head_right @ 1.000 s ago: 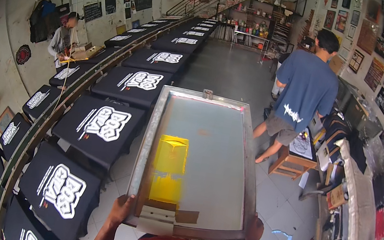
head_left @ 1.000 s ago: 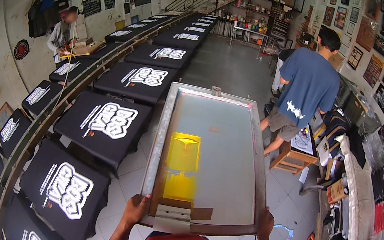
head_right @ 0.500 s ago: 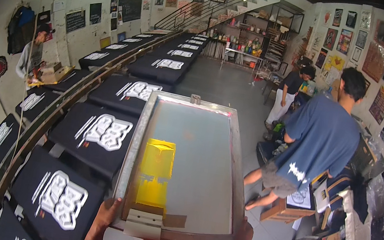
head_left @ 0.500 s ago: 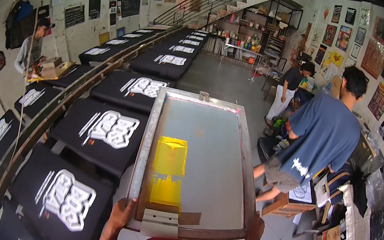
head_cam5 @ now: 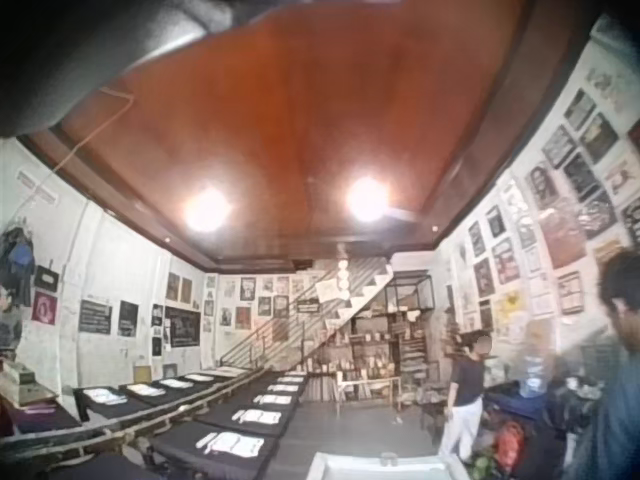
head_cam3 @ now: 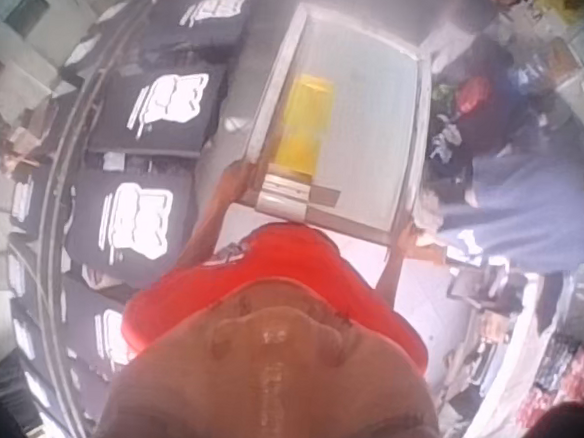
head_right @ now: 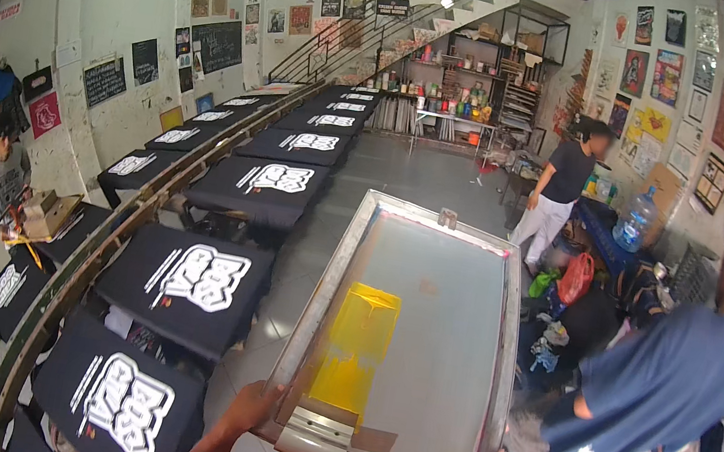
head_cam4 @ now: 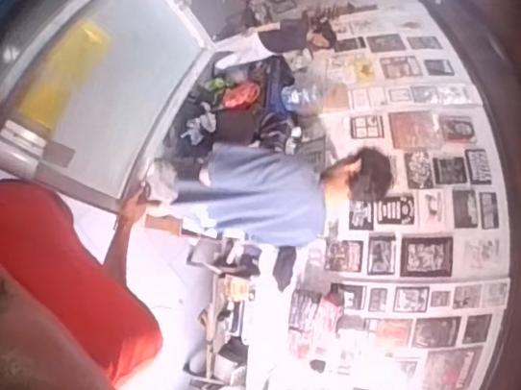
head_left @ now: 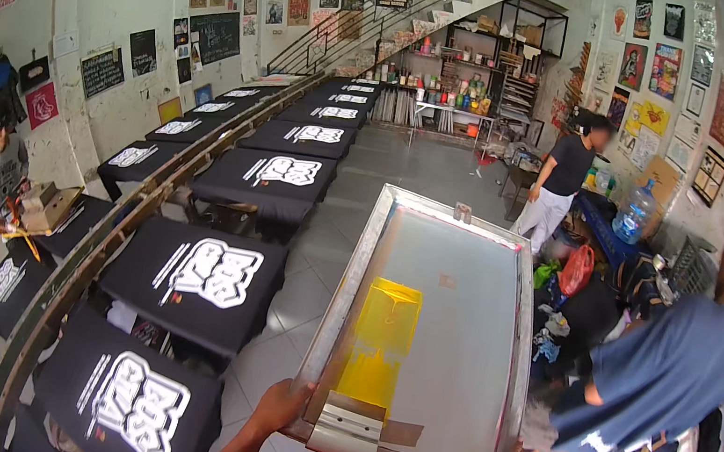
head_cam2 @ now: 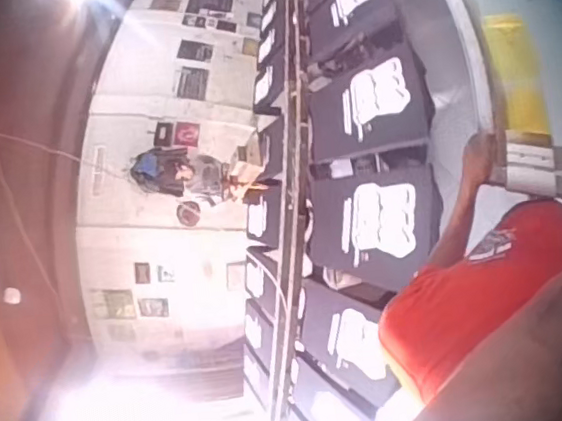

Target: The person performs screen printing by applying yellow and then red ink onto black t-shirts using a squeegee and large screens.

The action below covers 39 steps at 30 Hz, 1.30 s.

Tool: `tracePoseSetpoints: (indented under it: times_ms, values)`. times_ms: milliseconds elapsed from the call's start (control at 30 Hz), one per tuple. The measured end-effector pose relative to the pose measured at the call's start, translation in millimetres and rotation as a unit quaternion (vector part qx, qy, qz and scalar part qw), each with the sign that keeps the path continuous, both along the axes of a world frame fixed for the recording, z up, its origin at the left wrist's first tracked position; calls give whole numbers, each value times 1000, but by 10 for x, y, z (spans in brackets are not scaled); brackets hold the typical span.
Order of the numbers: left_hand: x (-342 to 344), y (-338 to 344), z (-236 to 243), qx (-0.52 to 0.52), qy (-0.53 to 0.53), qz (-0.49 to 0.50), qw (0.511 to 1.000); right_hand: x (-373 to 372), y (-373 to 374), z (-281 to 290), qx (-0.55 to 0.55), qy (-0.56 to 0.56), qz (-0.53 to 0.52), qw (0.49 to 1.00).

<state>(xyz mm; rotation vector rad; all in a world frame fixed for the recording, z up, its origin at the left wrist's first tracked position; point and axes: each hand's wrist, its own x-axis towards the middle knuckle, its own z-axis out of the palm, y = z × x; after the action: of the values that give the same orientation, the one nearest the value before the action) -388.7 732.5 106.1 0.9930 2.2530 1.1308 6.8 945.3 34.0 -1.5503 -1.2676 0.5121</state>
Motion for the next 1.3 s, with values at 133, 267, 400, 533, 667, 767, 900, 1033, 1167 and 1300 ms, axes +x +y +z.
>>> tracePoseSetpoints:
  times_ms: [133, 267, 400, 533, 667, 767, 900, 1033, 1167, 1300]
  values:
    - [-700, 996, 94, -44, -19, 25, 999, -534, 1265, -140, -147, -74, 61, 984]
    - [-1441, 1742, 60, 8, -12, 63, 998, -1462, 2375, 24, -104, -129, 124, 978]
    - [-2103, 2812, 116, -2, -30, 104, 994, -2372, 3493, 14, -108, -99, 145, 979]
    - [-2978, 4030, -96, 14, -11, 98, 995, -3137, 4653, -51, -92, -97, 123, 983]
    - [-3922, 5471, -28, -3, -8, 32, 999, -3698, 5786, -75, -94, -54, 77, 991]
    - [-4385, 6551, 179, -25, -24, 7, 999, -4141, 6415, 7, -108, -32, 41, 993]
    - [-5099, 7973, 28, -67, -4, -22, 997, -4681, 7444, -67, -108, 10, 14, 994]
    - [-5534, 9243, 190, -85, -74, -23, 993, -5300, 8767, -37, -104, 17, 26, 994]
    - [-6072, 10276, 147, -61, -34, 38, 997, -5939, 10299, -47, -95, 18, 83, 992]
    - [-6682, 11136, 82, -58, -25, 98, 993, -6683, 11765, -21, -112, -48, 158, 980]
